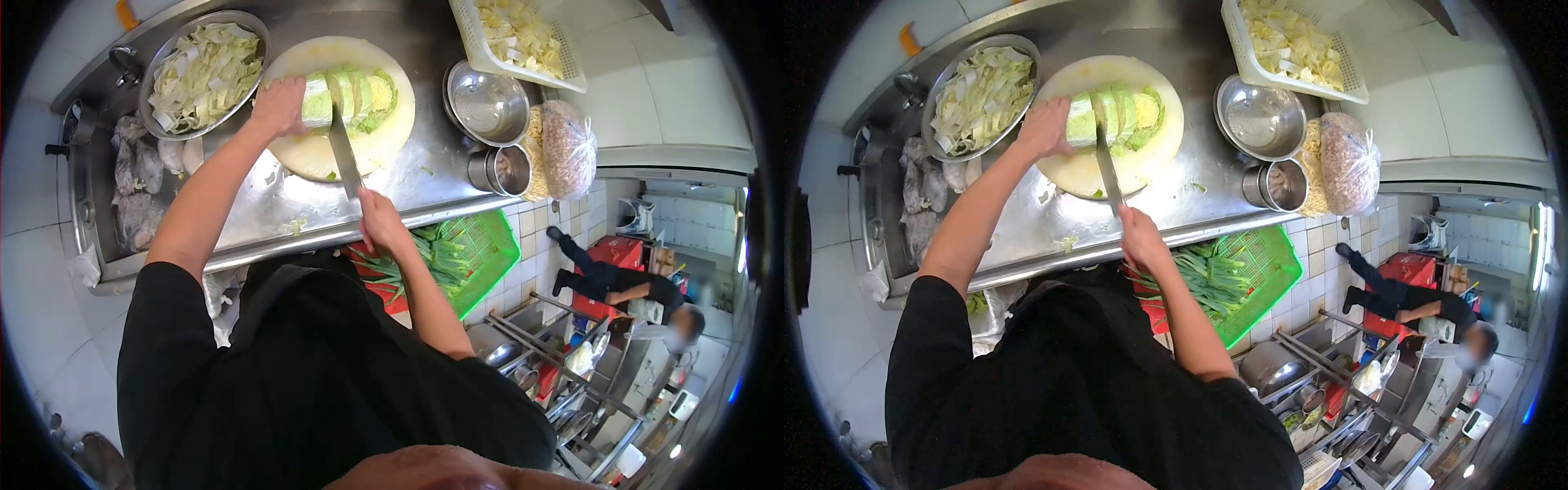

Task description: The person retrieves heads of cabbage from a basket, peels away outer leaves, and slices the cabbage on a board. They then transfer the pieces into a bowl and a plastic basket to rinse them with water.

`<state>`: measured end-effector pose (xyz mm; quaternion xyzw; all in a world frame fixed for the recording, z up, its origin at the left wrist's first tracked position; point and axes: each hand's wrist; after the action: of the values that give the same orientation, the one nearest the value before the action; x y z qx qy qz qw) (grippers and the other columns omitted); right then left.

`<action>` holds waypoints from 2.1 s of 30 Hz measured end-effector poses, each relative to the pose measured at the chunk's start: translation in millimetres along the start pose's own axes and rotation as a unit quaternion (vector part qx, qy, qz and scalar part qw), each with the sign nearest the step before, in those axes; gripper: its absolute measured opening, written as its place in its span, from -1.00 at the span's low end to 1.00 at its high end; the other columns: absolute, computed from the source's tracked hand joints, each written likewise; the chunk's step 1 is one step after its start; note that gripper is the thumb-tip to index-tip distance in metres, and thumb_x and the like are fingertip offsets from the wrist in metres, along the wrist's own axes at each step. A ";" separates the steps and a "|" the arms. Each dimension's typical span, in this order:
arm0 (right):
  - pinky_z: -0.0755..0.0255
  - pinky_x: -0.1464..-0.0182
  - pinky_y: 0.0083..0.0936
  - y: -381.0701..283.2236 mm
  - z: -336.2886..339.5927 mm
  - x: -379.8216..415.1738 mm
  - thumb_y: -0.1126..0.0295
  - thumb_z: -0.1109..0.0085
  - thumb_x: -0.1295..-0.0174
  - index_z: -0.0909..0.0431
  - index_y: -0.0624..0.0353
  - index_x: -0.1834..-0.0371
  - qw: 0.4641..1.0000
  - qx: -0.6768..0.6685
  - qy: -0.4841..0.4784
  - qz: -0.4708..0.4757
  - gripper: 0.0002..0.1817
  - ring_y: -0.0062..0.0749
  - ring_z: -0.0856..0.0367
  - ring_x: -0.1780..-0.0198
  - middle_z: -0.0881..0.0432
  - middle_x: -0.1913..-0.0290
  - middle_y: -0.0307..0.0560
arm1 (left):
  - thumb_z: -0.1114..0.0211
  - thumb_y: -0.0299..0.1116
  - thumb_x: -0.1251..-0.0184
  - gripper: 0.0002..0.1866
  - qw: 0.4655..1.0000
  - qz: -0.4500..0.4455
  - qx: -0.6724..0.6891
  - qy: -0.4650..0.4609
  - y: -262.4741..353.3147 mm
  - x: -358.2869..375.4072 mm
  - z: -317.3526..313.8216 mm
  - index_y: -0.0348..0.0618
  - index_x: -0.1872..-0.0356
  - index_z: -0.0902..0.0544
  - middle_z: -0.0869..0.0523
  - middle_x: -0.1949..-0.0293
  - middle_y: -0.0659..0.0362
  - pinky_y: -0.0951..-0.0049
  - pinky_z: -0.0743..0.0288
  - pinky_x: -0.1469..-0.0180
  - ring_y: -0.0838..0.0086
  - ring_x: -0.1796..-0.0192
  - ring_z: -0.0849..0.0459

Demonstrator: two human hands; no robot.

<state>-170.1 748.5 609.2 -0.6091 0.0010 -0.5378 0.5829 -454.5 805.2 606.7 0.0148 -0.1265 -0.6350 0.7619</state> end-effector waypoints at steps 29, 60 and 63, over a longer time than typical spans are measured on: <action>-0.46 0.00 0.02 -46.6 -47.8 -106.7 0.01 0.37 -0.58 -0.55 0.40 0.10 0.979 0.111 0.095 0.145 -0.38 0.31 -0.64 0.17 -0.63 0.26 0.46 | -0.73 -0.22 0.37 -0.07 0.999 0.010 -0.039 -0.009 -7.3 -2.6 -3.2 -0.33 -0.16 -0.46 -0.57 -0.14 -0.06 0.04 -0.43 -0.30 0.10 -0.28 -0.51; -0.50 0.37 -0.16 -62.9 -47.0 -7.4 -0.01 0.27 -0.58 -0.54 0.29 -0.11 0.989 0.067 0.100 0.081 -0.44 -0.01 -0.65 0.49 -0.64 0.42 0.24 | -0.70 -0.28 0.37 -0.16 0.998 0.002 0.042 0.044 -36.5 21.0 -14.1 -0.37 -0.05 -0.47 -0.54 -0.08 -0.15 0.11 -0.43 -0.27 -0.01 -0.23 -0.49; -0.50 0.14 -0.03 -55.2 -62.7 -89.4 -0.01 0.34 -0.58 -0.54 0.33 -0.07 0.983 0.105 0.099 0.116 -0.40 0.28 -0.65 0.23 -0.66 0.23 0.41 | -0.67 -0.31 0.37 -0.17 0.998 -0.003 0.024 0.051 -42.3 13.5 -16.5 -0.37 -0.05 -0.45 -0.54 -0.09 -0.16 0.09 -0.44 -0.27 -0.01 -0.24 -0.49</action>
<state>-283.5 777.9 573.9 -0.4835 0.0731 -0.5212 0.6995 -489.6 781.6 585.4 0.0659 -0.1033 -0.6326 0.7647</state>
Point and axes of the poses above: each hand's wrist, its own x-axis away from the middle knuckle, its own z-axis out of the back of the hand, y = z × x
